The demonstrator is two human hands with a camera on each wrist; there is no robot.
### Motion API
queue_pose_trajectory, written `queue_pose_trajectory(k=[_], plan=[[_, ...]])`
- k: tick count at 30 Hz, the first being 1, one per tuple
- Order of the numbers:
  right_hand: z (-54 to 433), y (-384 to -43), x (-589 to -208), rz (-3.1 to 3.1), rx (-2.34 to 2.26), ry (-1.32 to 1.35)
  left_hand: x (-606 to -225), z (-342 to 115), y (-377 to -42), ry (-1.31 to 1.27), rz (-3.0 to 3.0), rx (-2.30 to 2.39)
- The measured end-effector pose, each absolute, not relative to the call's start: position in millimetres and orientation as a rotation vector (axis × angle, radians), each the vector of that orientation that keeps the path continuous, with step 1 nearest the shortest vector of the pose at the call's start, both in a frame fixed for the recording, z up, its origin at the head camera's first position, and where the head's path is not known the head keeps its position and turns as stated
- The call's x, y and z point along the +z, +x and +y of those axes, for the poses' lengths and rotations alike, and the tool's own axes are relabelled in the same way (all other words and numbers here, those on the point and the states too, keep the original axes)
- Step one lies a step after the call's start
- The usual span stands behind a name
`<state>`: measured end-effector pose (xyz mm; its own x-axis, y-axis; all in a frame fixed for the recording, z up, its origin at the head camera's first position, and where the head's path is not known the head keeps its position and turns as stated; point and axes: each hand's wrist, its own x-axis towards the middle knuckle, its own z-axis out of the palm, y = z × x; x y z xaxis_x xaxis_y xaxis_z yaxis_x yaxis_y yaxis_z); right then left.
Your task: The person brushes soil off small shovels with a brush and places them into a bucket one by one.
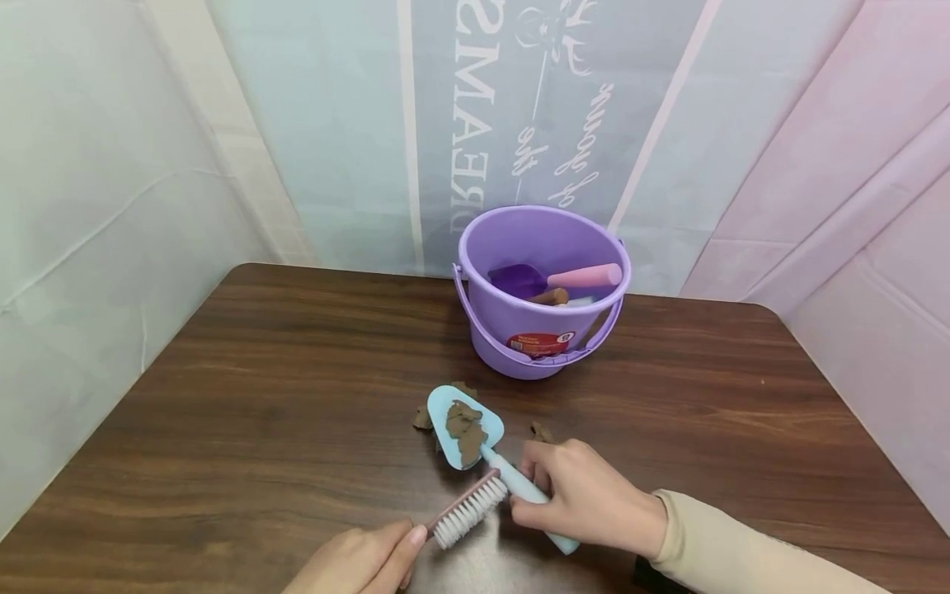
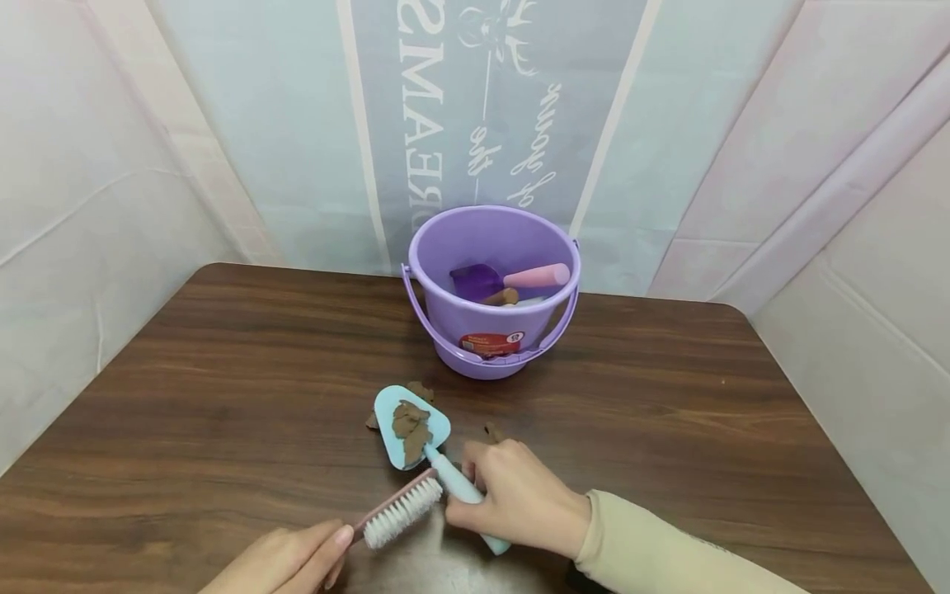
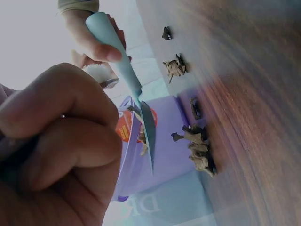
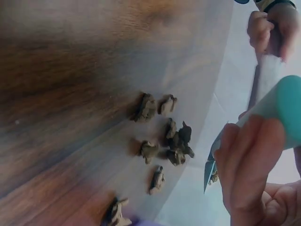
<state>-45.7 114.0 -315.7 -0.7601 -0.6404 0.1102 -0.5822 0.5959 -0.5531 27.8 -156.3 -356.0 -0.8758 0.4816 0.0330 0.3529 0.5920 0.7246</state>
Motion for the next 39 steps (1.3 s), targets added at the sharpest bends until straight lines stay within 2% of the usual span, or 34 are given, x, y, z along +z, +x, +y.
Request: queue_pose_trajectory(k=[16,26,39], plan=[[131,-32,-315,2.783,-0.915,-1.061,-345,-142,22,0.663,2.880,0.924],[134,-27,-313,2.770,-0.933,-1.022,-342,-136,15,0.792,3.003,1.156],[138,-20,-314,2.795,-0.955,-1.040,-345,-128,13,0.772,3.167,0.856]])
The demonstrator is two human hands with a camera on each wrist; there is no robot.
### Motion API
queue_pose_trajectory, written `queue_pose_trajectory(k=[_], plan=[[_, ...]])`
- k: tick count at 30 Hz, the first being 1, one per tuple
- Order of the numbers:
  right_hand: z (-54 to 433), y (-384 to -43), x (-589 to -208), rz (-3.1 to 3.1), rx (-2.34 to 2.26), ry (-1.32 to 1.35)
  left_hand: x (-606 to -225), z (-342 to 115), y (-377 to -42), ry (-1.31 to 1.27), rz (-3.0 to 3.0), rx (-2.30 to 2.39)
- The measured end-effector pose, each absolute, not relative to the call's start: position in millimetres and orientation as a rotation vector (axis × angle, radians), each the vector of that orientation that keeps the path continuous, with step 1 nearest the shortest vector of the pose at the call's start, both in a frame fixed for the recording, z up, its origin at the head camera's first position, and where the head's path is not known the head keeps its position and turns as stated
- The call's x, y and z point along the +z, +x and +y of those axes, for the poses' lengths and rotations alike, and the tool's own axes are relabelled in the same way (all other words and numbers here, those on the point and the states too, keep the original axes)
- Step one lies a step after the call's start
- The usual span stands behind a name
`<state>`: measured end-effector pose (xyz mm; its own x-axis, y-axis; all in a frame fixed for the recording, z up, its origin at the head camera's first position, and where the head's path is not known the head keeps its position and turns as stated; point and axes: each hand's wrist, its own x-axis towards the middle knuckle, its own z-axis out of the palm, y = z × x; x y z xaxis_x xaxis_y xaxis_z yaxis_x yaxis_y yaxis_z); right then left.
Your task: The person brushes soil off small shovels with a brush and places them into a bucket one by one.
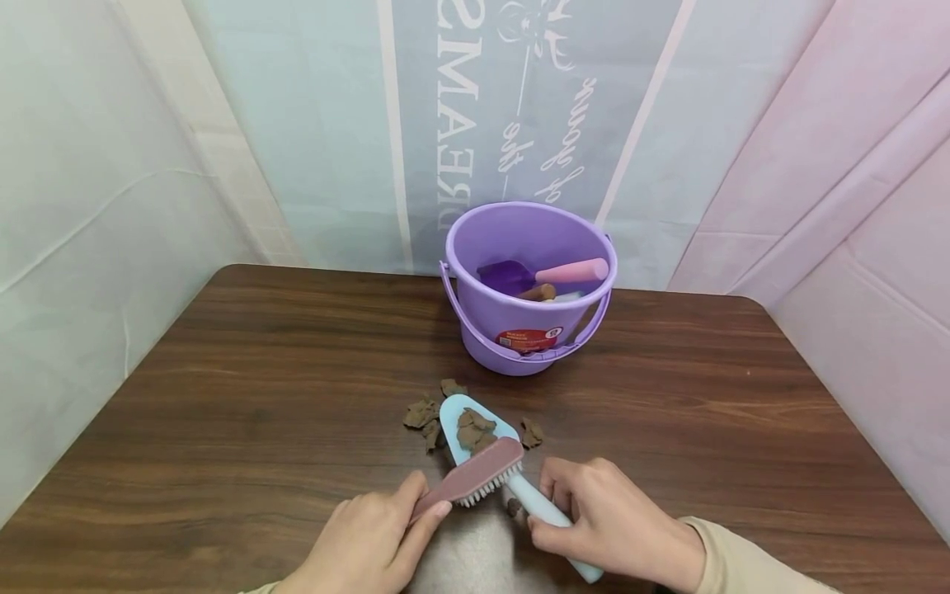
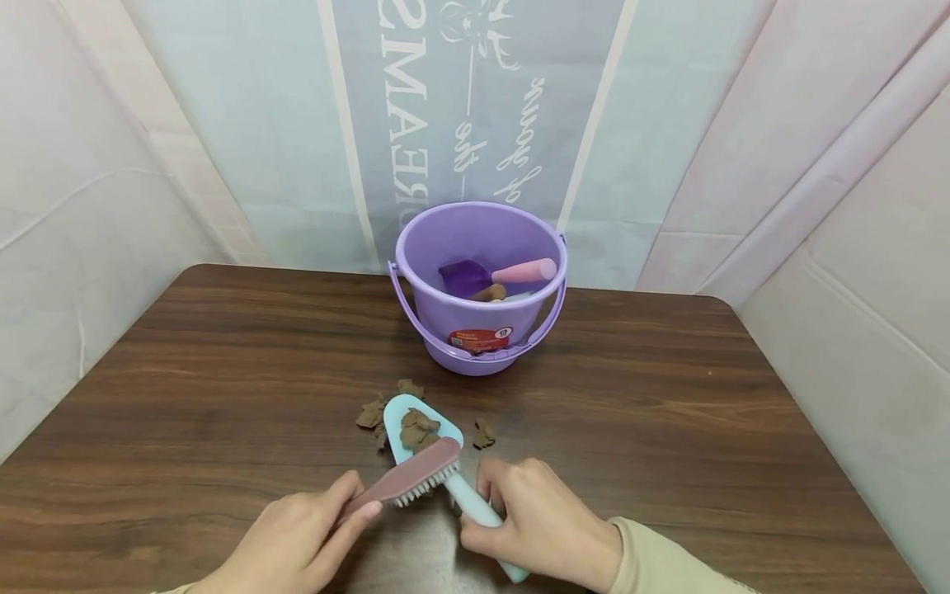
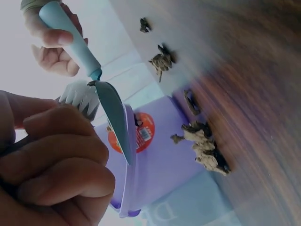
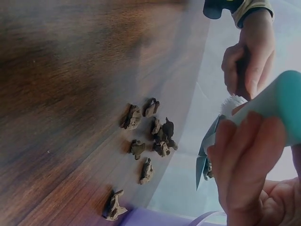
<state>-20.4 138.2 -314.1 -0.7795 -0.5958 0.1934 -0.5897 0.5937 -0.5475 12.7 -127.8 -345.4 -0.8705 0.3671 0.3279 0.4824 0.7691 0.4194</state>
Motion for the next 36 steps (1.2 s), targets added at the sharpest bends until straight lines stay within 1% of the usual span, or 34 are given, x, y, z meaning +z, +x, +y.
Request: queue_pose_trajectory(k=[13,27,36], plan=[[140,-19,-314,2.797,-0.968,-1.036,-344,-128,8,-0.578,-2.710,-0.557],[141,-18,-314,2.790,-0.972,-1.011,-339,-129,3,-0.494,-2.700,-0.592],[142,-17,-316,2.805,-0.972,-1.050,-336,-133,0,-0.391,-2.713,-0.591]])
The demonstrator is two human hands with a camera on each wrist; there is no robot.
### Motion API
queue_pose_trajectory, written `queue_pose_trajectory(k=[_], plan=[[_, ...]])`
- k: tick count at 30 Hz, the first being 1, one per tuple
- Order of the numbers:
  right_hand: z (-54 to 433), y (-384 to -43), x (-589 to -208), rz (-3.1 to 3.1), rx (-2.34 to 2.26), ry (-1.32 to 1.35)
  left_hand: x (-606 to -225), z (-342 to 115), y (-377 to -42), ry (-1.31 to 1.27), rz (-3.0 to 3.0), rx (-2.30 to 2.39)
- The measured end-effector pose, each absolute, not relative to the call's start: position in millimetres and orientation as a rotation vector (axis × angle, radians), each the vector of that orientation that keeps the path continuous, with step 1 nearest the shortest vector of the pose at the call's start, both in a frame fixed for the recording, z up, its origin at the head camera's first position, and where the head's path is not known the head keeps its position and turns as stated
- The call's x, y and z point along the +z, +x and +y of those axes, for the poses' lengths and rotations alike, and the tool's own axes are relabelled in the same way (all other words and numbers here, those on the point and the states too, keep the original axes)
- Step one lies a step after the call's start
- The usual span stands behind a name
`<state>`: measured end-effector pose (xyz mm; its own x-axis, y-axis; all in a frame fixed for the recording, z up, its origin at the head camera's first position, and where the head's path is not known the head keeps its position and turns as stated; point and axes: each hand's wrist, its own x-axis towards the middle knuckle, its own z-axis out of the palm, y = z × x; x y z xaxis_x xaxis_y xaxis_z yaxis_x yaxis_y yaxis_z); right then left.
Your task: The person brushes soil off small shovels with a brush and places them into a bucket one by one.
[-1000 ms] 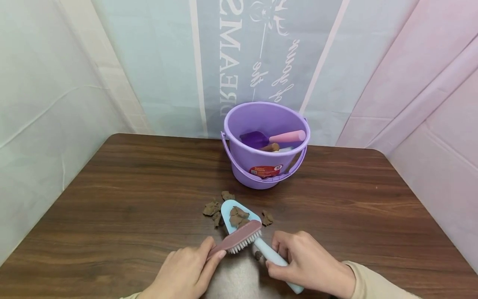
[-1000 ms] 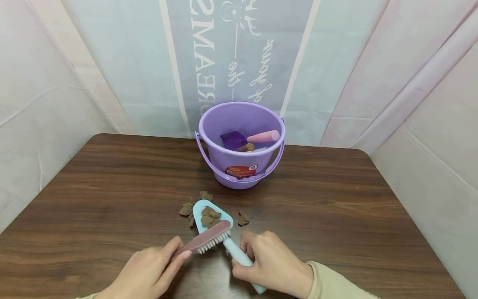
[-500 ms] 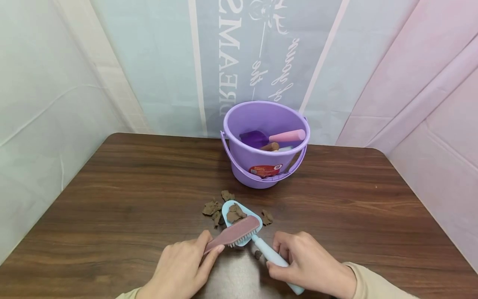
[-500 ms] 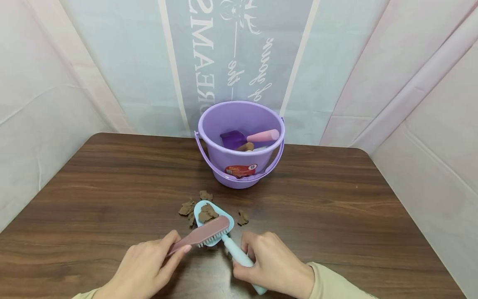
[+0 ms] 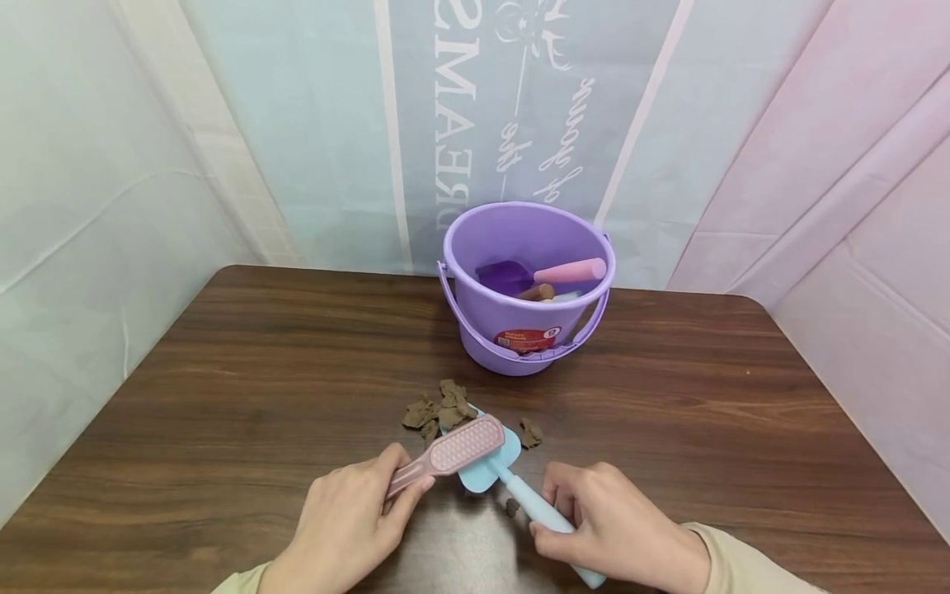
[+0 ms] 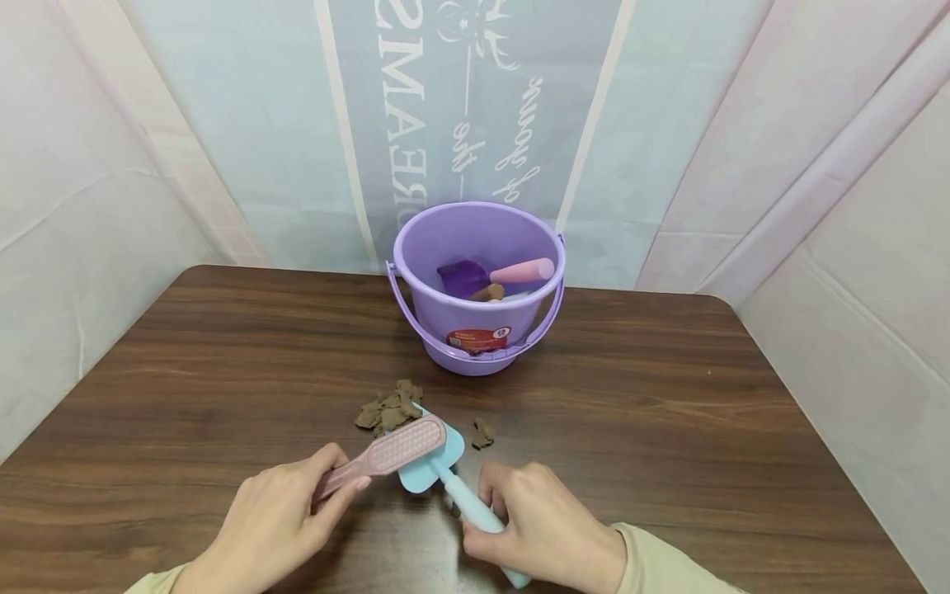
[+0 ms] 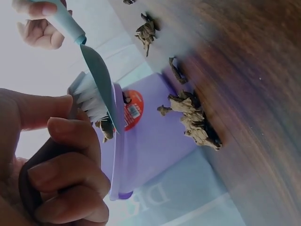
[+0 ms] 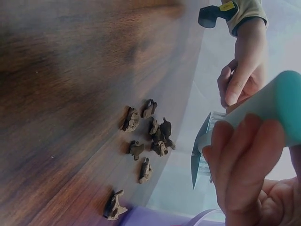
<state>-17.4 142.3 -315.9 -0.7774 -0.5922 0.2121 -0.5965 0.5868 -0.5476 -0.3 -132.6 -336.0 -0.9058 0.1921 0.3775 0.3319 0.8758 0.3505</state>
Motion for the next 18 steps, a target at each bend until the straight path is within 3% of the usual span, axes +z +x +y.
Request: queue_pose_trajectory(k=[18], plan=[[143.1,-17.0,-318.5,-2.787,0.960,1.036,-329.7,-135.4,-8.8,-0.272,-2.793,-0.662]])
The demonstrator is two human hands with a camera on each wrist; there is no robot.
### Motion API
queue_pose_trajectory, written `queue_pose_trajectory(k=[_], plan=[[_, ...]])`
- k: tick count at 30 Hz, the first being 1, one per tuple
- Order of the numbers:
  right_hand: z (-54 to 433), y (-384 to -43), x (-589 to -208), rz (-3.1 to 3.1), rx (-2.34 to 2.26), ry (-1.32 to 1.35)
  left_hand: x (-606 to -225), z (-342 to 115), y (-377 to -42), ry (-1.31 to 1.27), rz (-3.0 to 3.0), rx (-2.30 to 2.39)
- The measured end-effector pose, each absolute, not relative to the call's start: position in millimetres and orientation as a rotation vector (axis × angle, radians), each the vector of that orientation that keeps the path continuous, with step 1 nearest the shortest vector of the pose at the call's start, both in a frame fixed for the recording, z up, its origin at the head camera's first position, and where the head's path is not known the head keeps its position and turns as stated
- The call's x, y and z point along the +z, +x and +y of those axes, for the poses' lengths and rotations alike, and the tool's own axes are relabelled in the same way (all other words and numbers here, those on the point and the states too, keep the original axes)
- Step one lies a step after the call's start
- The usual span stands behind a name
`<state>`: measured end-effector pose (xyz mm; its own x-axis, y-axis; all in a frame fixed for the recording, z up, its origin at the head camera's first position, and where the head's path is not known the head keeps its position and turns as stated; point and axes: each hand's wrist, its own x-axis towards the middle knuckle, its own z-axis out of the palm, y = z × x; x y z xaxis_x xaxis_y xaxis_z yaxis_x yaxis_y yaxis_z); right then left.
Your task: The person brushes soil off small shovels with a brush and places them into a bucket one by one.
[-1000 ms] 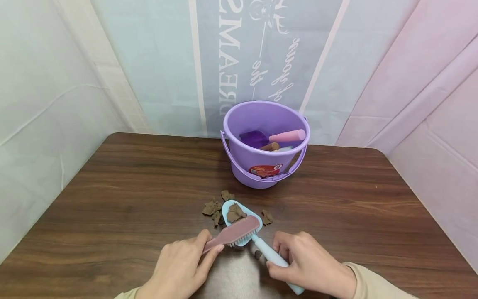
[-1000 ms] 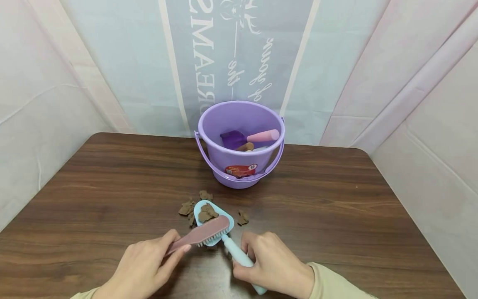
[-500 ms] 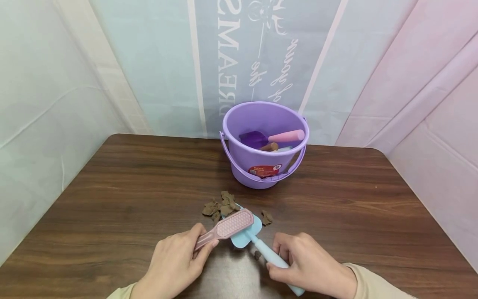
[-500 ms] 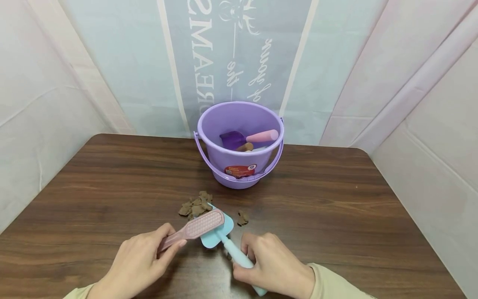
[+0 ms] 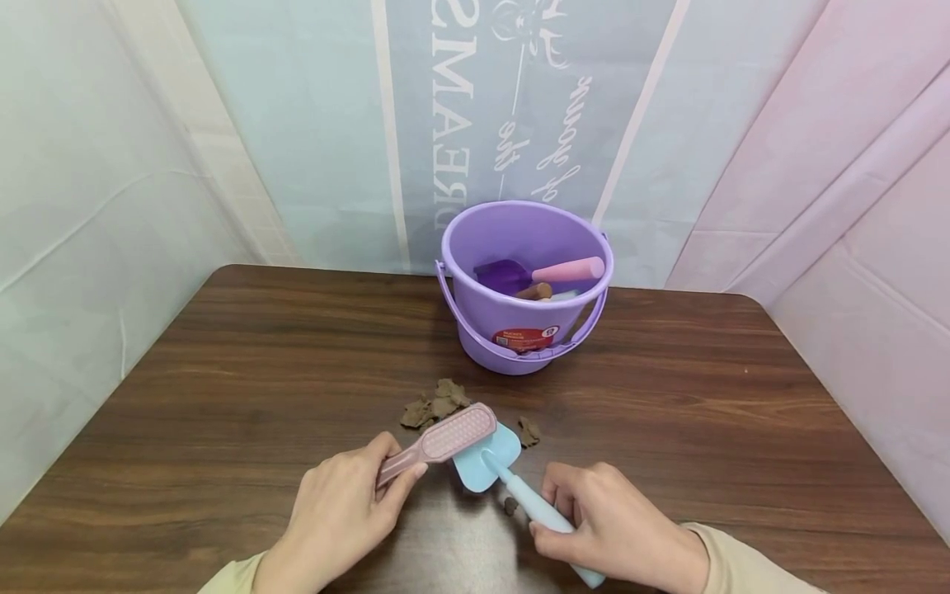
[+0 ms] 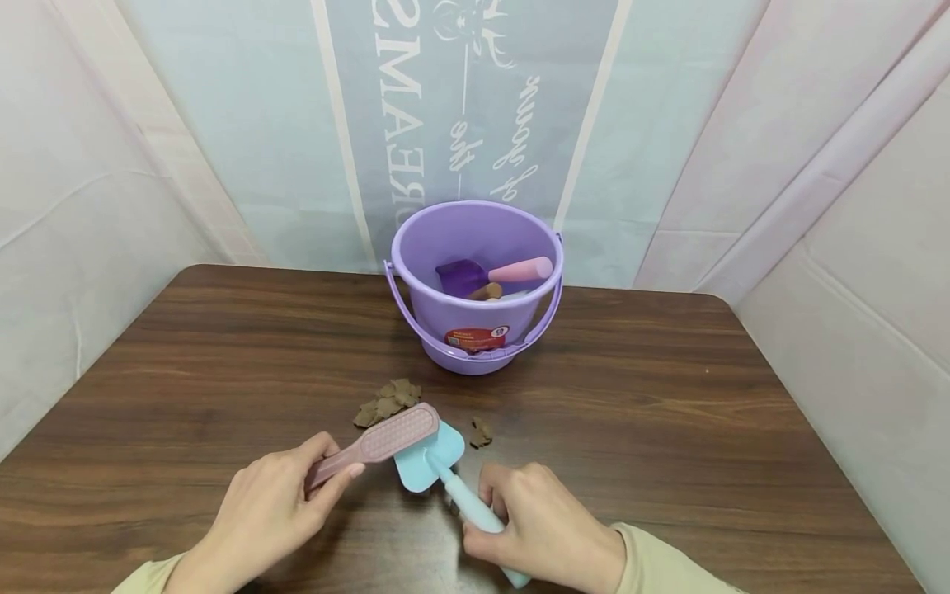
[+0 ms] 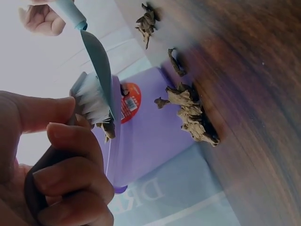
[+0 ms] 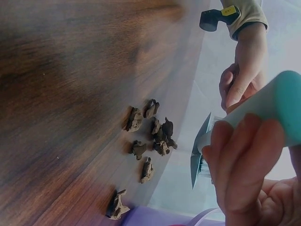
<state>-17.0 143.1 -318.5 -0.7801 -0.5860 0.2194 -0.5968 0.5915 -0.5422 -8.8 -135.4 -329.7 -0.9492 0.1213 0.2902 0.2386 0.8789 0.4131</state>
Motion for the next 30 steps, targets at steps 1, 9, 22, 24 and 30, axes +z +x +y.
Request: queue_pose_trajectory(k=[1,9,22,24,30], plan=[[143,-17,-318,-2.786,0.959,1.036,-329,-136,-9,-0.272,-2.787,-0.662],[143,-17,-317,-2.783,0.963,1.040,-328,-136,-8,-0.249,-2.787,-0.669],[145,-13,-316,-2.786,0.983,1.034,-325,-144,-9,-0.176,-2.788,-0.702],[145,-12,-316,-2.781,0.991,1.037,-325,-145,-9,-0.179,-2.772,-0.674],[146,-11,-315,-2.763,0.996,1.048,-327,-150,-12,-0.146,-2.759,-0.631]])
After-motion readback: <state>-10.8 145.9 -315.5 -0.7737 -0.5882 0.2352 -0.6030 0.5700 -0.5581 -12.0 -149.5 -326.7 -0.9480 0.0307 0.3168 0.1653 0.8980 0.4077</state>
